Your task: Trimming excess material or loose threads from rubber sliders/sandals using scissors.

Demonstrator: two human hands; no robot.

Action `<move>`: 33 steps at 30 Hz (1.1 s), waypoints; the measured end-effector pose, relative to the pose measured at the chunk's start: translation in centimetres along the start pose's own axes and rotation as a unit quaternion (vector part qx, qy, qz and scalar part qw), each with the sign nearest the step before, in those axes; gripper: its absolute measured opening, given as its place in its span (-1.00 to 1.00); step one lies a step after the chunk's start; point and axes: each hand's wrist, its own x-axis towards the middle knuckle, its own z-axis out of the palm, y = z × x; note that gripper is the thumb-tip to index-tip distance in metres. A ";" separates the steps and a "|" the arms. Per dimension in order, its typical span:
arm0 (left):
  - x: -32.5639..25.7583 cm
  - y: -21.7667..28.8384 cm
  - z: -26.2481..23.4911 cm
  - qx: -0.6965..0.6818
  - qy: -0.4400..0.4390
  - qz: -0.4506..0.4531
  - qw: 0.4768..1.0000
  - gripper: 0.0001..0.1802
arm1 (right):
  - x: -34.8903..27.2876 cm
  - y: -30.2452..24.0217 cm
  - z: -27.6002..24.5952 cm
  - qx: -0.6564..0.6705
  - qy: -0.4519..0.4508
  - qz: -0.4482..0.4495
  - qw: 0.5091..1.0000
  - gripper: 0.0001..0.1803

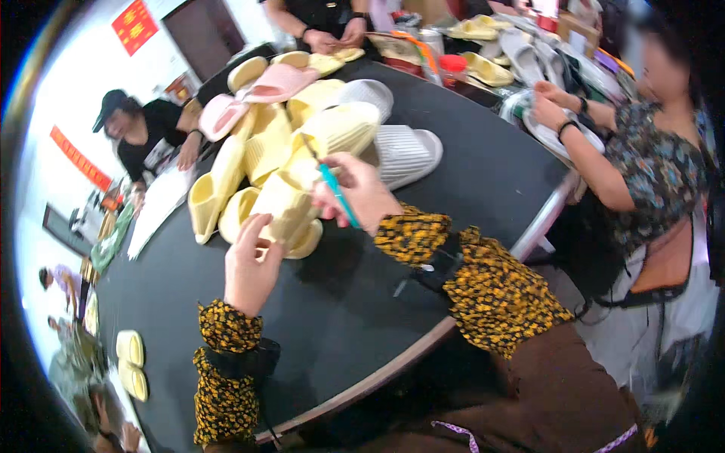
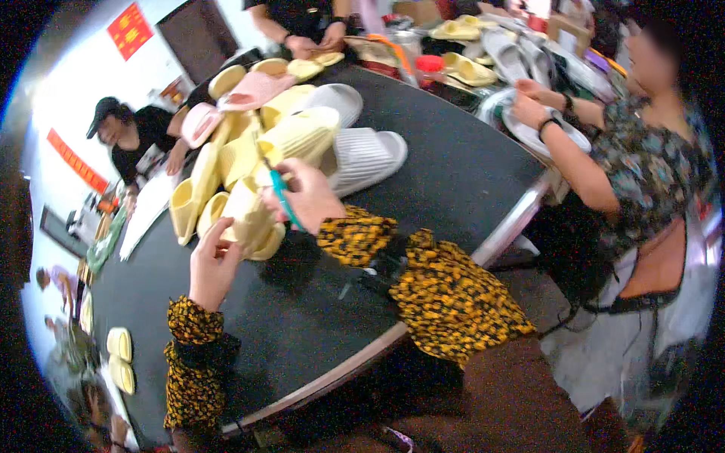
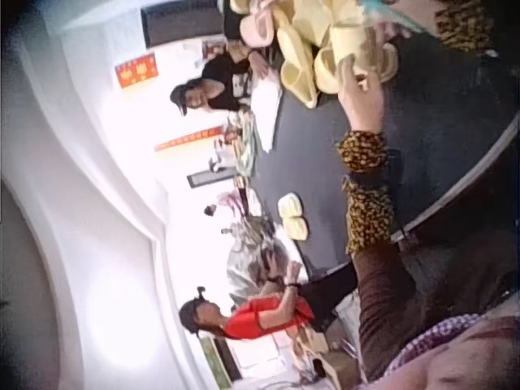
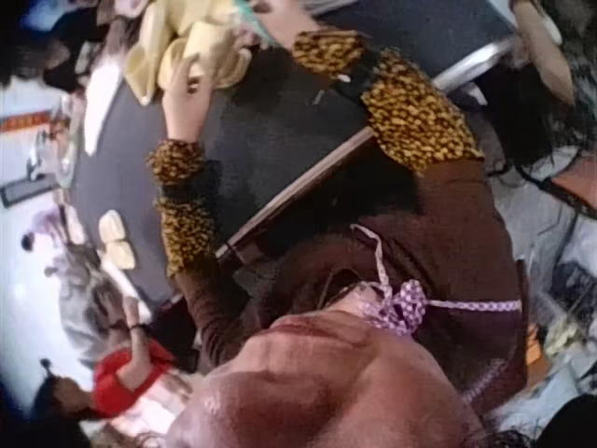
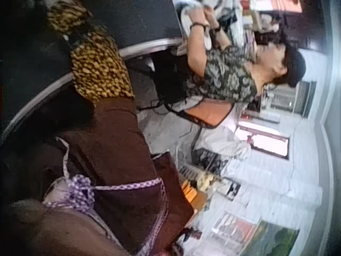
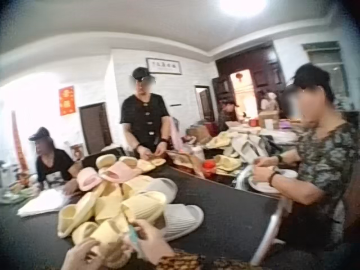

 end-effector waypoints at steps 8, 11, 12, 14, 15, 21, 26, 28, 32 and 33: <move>-3.6 3.8 -3.2 -0.018 0.029 0.091 0.995 -0.82 | -0.9 -0.4 0.2 -0.074 -0.026 0.046 0.996 -0.43; -5.7 3.5 -4.0 0.014 0.002 0.114 0.993 -0.84 | -0.7 0.0 0.5 -0.090 -0.017 0.070 0.993 -0.47; -6.6 3.2 -4.1 0.020 -0.001 0.120 0.993 -0.84 | -0.5 0.3 0.6 -0.072 -0.030 0.085 0.993 -0.47; -8.0 2.7 -3.8 0.011 -0.023 0.144 0.989 -0.82 | -1.1 -0.3 0.6 -0.079 -0.007 0.079 0.994 -0.49; -8.9 2.3 -4.3 0.002 -0.041 0.152 0.987 -0.86 | -1.1 -0.3 1.2 -0.092 -0.005 0.091 0.992 -0.49; -9.7 -0.2 -4.4 -0.146 -0.011 0.021 0.989 -0.89 | -0.9 0.4 1.6 -0.126 0.014 0.094 0.987 -0.56; -10.3 -2.2 -6.3 -0.188 0.030 -0.037 0.981 -0.88 | -0.9 0.5 2.2 -0.165 0.023 0.082 0.983 -0.64; -10.6 -2.2 -7.1 -0.195 0.038 -0.039 0.979 -0.89 | -0.8 1.0 2.2 -0.164 0.007 0.069 0.984 -0.65; -10.6 -2.0 -7.5 -0.186 0.023 -0.018 0.982 -0.90 | -0.8 0.9 1.9 -0.180 0.001 0.072 0.981 -0.67; -10.6 -2.2 -7.5 -0.174 0.028 -0.012 0.984 -0.90 | -0.9 0.9 2.0 -0.184 -0.001 0.072 0.980 -0.68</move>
